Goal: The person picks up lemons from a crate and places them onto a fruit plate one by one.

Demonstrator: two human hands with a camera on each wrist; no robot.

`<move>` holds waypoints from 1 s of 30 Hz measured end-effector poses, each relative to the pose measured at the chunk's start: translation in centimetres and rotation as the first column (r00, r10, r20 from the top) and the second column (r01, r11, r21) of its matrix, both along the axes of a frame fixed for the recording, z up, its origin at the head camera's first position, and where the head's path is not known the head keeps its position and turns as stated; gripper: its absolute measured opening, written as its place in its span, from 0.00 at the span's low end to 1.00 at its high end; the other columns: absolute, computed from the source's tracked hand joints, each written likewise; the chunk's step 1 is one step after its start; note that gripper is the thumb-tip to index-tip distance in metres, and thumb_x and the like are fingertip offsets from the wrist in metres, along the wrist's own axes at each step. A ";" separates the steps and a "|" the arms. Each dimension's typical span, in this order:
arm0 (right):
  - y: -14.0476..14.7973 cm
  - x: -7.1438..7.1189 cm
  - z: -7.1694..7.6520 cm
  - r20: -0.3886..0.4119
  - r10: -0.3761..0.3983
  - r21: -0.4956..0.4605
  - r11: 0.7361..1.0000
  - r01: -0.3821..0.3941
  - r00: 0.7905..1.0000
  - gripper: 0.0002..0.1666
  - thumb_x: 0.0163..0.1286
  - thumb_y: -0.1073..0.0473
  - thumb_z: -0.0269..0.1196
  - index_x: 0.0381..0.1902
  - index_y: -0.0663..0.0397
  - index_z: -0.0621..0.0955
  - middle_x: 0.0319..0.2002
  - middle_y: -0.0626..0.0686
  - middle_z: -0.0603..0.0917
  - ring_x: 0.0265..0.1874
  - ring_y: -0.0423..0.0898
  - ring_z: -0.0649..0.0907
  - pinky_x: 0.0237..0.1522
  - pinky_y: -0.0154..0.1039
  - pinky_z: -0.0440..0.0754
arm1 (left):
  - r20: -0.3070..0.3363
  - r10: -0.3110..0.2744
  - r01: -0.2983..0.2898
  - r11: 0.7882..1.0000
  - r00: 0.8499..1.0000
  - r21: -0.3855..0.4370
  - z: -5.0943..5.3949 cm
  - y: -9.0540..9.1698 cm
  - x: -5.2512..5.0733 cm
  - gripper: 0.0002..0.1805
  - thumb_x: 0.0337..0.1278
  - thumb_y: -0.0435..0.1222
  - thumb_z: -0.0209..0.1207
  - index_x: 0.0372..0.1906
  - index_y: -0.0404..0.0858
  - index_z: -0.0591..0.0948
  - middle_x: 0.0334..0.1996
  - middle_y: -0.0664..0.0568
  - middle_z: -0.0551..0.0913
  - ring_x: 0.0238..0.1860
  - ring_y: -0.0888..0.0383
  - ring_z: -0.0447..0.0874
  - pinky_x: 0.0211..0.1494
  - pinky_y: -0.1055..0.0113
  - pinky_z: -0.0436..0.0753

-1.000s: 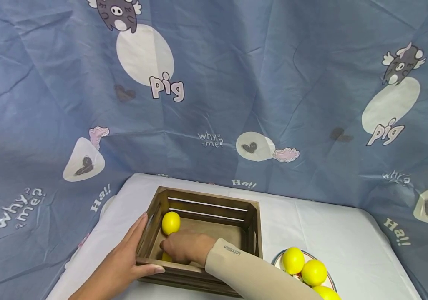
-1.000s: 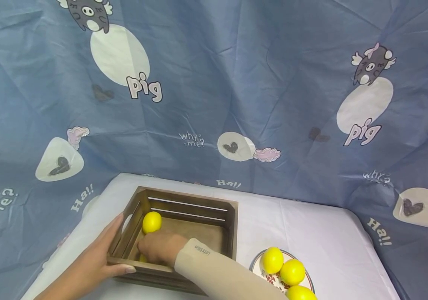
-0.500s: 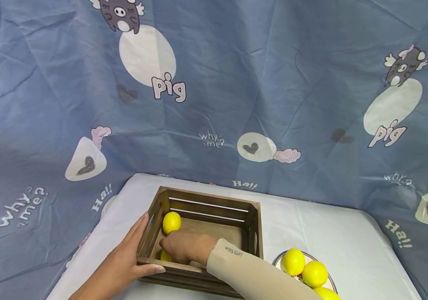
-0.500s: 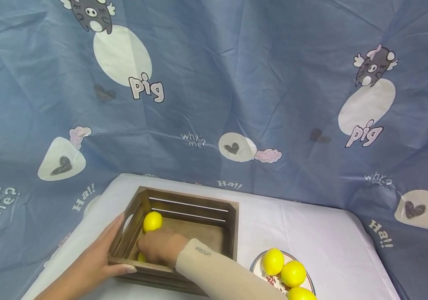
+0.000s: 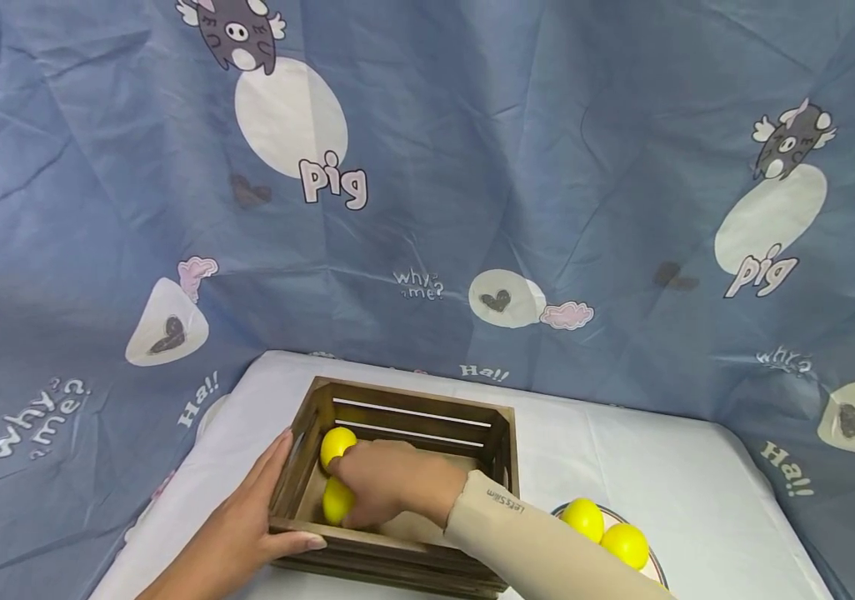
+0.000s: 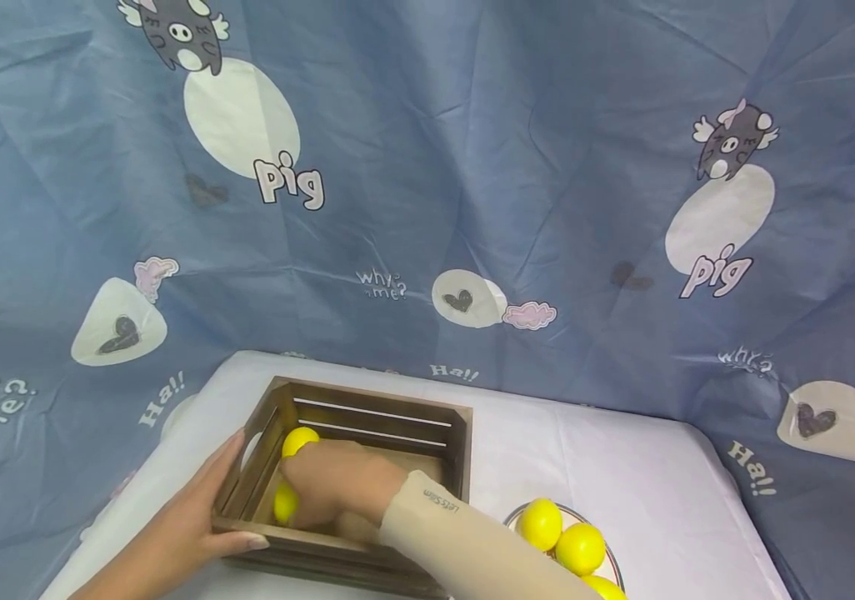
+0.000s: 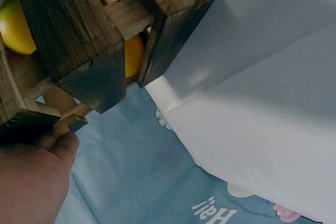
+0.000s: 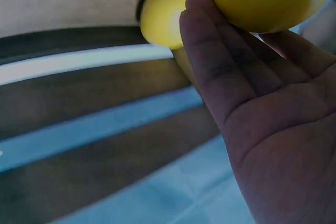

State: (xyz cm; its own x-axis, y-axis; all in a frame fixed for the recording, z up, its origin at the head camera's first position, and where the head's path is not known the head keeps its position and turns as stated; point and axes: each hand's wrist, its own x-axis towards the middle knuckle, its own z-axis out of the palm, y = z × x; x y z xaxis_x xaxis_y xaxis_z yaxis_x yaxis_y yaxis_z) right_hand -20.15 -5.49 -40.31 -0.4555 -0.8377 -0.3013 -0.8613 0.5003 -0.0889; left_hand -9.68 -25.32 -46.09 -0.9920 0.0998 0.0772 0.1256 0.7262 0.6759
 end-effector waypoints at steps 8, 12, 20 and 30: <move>2.9 -0.2 2.3 0.035 -0.030 -0.150 0.988 0.035 0.999 0.30 0.62 0.45 0.77 0.58 0.47 0.81 0.41 0.41 0.80 0.30 0.36 0.76 0.30 0.31 0.75 | 0.006 0.004 -0.004 1.000 1.000 -0.010 0.0 0.0 0.0 0.74 0.44 0.68 0.73 0.86 0.40 0.43 0.83 0.35 0.49 0.76 0.31 0.60 0.64 0.34 0.75; 4.2 -0.1 3.0 0.037 -0.034 -0.224 0.974 0.041 0.999 0.34 0.62 0.44 0.76 0.62 0.48 0.80 0.50 0.42 0.83 0.34 0.36 0.78 0.33 0.30 0.77 | -0.018 0.001 -0.001 1.000 1.000 -0.021 0.0 0.0 0.1 0.74 0.44 0.68 0.72 0.86 0.40 0.43 0.82 0.34 0.50 0.76 0.31 0.61 0.64 0.34 0.75; 7.8 1.1 3.7 0.050 -0.061 -0.342 0.937 0.074 0.997 0.40 0.64 0.43 0.74 0.71 0.48 0.78 0.63 0.43 0.82 0.42 0.34 0.80 0.43 0.29 0.79 | -0.013 -0.003 0.003 1.000 1.000 -0.016 -0.1 0.1 0.0 0.74 0.44 0.68 0.72 0.86 0.38 0.43 0.82 0.33 0.50 0.75 0.30 0.61 0.64 0.34 0.75; 12.2 2.9 3.8 0.032 -0.095 -0.482 0.871 0.099 0.995 0.40 0.63 0.46 0.75 0.70 0.49 0.76 0.60 0.42 0.83 0.52 0.38 0.83 0.57 0.39 0.83 | -0.020 0.001 -0.002 1.000 1.000 -0.018 -0.1 0.0 0.1 0.74 0.44 0.68 0.72 0.86 0.39 0.43 0.82 0.33 0.50 0.76 0.30 0.60 0.63 0.33 0.75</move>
